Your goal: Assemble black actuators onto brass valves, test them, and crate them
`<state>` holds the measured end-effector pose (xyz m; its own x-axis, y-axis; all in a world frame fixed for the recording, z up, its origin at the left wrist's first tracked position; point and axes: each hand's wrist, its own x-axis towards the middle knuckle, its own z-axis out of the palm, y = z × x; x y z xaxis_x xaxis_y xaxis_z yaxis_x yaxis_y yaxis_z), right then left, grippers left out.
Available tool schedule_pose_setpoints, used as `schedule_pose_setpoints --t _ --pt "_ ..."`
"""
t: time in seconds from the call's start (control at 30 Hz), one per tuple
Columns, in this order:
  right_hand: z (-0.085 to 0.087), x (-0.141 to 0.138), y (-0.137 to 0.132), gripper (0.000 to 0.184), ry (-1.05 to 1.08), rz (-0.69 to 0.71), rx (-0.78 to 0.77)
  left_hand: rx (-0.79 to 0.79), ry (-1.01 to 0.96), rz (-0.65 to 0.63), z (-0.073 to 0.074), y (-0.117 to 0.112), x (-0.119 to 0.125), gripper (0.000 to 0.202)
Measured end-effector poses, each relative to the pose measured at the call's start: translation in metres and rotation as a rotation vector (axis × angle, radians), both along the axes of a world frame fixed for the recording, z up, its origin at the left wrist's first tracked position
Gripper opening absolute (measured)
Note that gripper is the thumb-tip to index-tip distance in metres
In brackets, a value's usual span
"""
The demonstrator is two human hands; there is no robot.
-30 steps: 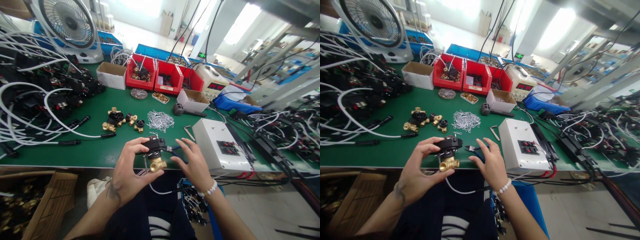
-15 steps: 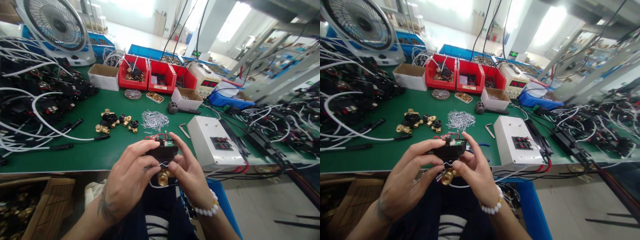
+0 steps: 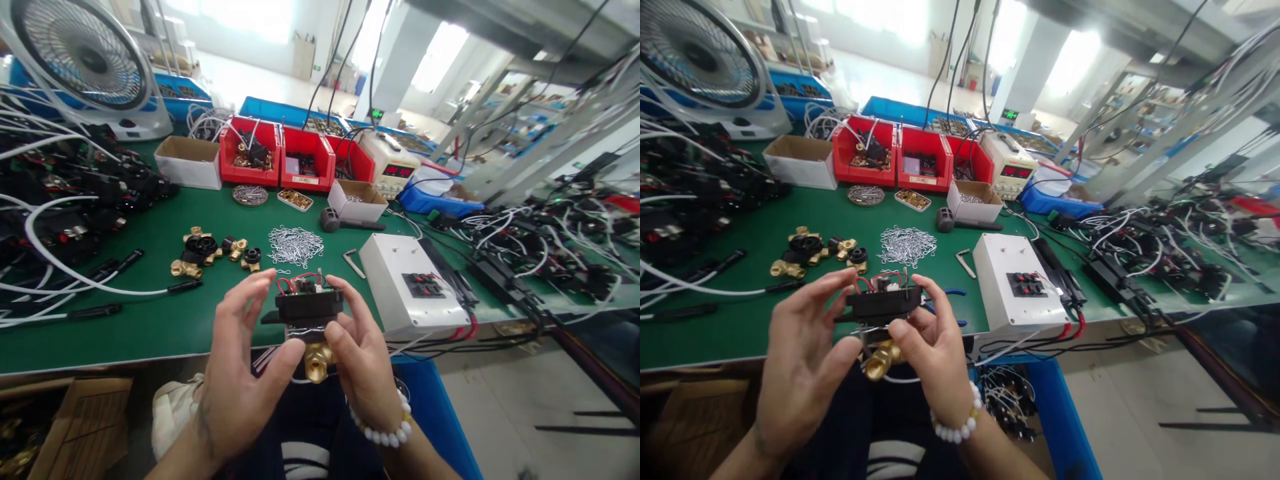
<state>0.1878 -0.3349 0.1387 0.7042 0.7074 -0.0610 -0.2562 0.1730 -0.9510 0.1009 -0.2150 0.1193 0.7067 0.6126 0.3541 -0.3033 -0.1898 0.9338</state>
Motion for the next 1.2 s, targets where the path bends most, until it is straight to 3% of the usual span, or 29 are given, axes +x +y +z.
schedule_pose_setpoints --t 0.1,0.17,0.2,0.27,0.33,0.4,0.47,0.53,0.63,0.77,0.9,1.03,1.2 --pt "0.013 0.012 -0.004 0.066 -0.230 0.097 -0.163 -0.559 0.183 -0.350 -0.002 0.003 0.007 0.059" --pt "0.028 0.040 -0.011 0.051 -0.514 0.185 -0.367 -0.698 0.254 -0.396 -0.003 0.005 0.010 0.060" --pt "0.036 0.061 -0.016 0.039 -0.682 0.186 -0.466 -0.697 0.254 -0.346 -0.004 0.006 0.011 0.060" --pt "0.047 0.115 -0.026 0.027 -0.975 -0.119 -0.610 -0.632 0.242 -0.270 -0.004 0.006 0.010 0.057" --pt "0.051 0.172 -0.036 0.027 -1.033 -0.359 -0.773 -0.571 0.231 -0.278 0.000 0.006 0.007 0.055" --pt "0.047 0.218 -0.044 0.028 -0.911 -0.245 -0.880 -0.539 0.223 -0.270 0.007 0.003 0.003 0.054" --pt "0.039 0.245 -0.050 0.039 -0.833 -0.123 -0.881 -0.537 0.217 -0.226 0.015 0.000 0.001 0.052" --pt "0.030 0.253 -0.054 0.052 -0.784 -0.047 -0.849 -0.554 0.218 -0.193 0.020 -0.004 -0.001 0.050" --pt "0.020 0.249 -0.054 0.060 -0.778 -0.070 -0.819 -0.568 0.225 -0.200 0.020 -0.005 0.000 0.052" --pt "0.014 0.241 -0.048 0.052 -0.817 -0.169 -0.815 -0.661 0.199 -0.286 0.018 -0.002 0.005 0.055" --pt "0.012 0.232 -0.044 0.038 -0.851 -0.216 -0.819 -0.798 0.156 -0.351 0.025 -0.001 0.012 0.064" --pt "0.011 0.224 -0.044 0.031 -0.864 -0.252 -0.829 -0.820 0.129 -0.382 0.030 -0.003 0.015 0.062" --pt "0.010 0.224 -0.043 0.031 -0.859 -0.252 -0.844 -0.848 0.136 -0.424 0.025 -0.007 0.013 0.059"
